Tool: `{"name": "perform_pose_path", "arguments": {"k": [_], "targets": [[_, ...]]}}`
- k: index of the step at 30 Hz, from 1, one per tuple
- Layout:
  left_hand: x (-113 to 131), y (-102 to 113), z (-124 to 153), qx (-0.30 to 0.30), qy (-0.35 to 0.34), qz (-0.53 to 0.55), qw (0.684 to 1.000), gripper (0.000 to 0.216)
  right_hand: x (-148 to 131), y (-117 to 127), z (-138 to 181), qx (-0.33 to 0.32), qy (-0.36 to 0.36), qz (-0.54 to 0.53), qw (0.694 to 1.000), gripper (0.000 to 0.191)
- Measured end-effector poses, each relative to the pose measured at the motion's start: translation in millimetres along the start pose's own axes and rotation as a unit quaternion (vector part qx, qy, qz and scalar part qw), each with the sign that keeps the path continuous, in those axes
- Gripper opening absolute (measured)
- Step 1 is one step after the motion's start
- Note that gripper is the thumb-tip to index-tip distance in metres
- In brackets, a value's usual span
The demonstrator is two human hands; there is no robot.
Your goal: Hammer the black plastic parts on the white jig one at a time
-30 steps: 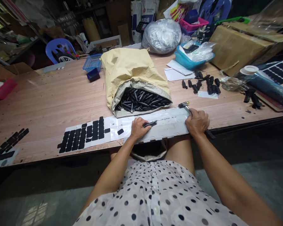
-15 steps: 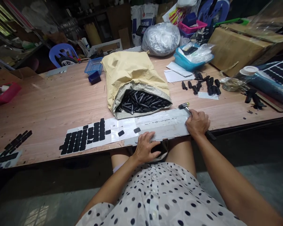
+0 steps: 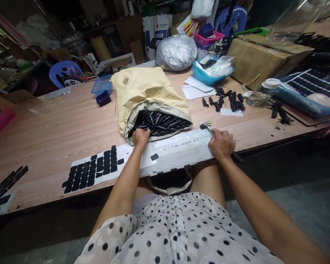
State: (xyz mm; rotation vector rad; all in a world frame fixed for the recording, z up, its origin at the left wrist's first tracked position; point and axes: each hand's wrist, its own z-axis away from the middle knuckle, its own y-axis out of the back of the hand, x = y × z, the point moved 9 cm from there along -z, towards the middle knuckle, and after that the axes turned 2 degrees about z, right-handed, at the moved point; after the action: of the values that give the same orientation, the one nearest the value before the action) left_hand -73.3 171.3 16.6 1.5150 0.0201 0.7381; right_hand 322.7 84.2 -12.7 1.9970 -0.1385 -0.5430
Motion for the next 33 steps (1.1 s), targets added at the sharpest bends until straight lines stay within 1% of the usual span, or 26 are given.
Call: {"name": "perform_pose_path", "arguments": {"k": [3,5,7,9,11,12,14,17,20,23,26,29,31,33], "targets": [[-7.8,6.7,0.2,-0.009,0.018,0.012,1.0,0.021,-1.2,0.3,0.3,-0.006,-0.004,0.006,1.0,0.037],[-14.1,14.5,5.6,0.002,-0.003,0.019,1.0,0.021,-1.2,-0.6,0.4,-0.011,-0.006,0.011,1.0,0.037],[-12.5,17.0,18.4,0.003,-0.077,0.029,0.997,0.021,-1.2,-1.7,0.4,-0.015,-0.006,0.017,1.0,0.037],[-2.8,9.3,41.4,-0.02,-0.186,0.033,0.982,0.017,-1.1,-2.5,0.6,-0.014,-0.004,0.021,1.0,0.036],[8.6,-7.1,70.4,-0.056,-0.283,0.029,0.957,0.012,-0.6,-3.3,1.1,-0.013,-0.004,0.024,1.0,0.035],[13.2,-16.5,84.1,-0.071,-0.316,0.026,0.946,0.011,-0.2,-3.8,1.2,-0.013,-0.005,0.025,1.0,0.035],[20.2,-33.4,105.5,-0.086,-0.355,0.03,0.93,0.009,0.3,-4.9,0.7,-0.014,-0.005,0.025,1.0,0.035],[24.0,-49.2,119.5,-0.08,-0.362,0.057,0.927,0.006,2.1,-4.9,-3.4,-0.018,-0.004,0.014,1.0,0.035],[21.1,-57.2,119.4,-0.077,-0.342,0.08,0.933,0.008,5.3,-1.0,-9.4,-0.034,-0.008,-0.018,0.999,0.036],[18.5,-61.5,117.1,-0.085,-0.327,0.093,0.936,0.008,0.8,14.0,-6.3,-0.032,-0.001,-0.087,0.996,0.04],[18.1,-63.6,116.2,-0.093,-0.319,0.102,0.938,0.01,-23.1,32.5,15.7,-0.038,0.051,-0.2,0.978,0.038],[18.9,-65.4,116.0,-0.101,-0.314,0.107,0.938,0.013,-58.8,41.5,51.7,-0.088,0.122,-0.302,0.941,0.034],[19.7,-66.2,115.8,-0.105,-0.312,0.109,0.938,0.014,-77.8,43.7,73.8,-0.113,0.153,-0.332,0.924,0.033],[20.1,-67.1,115.2,-0.11,-0.307,0.11,0.939,0.016,-89.9,42.9,89.0,-0.132,0.17,-0.332,0.919,0.034]]}}
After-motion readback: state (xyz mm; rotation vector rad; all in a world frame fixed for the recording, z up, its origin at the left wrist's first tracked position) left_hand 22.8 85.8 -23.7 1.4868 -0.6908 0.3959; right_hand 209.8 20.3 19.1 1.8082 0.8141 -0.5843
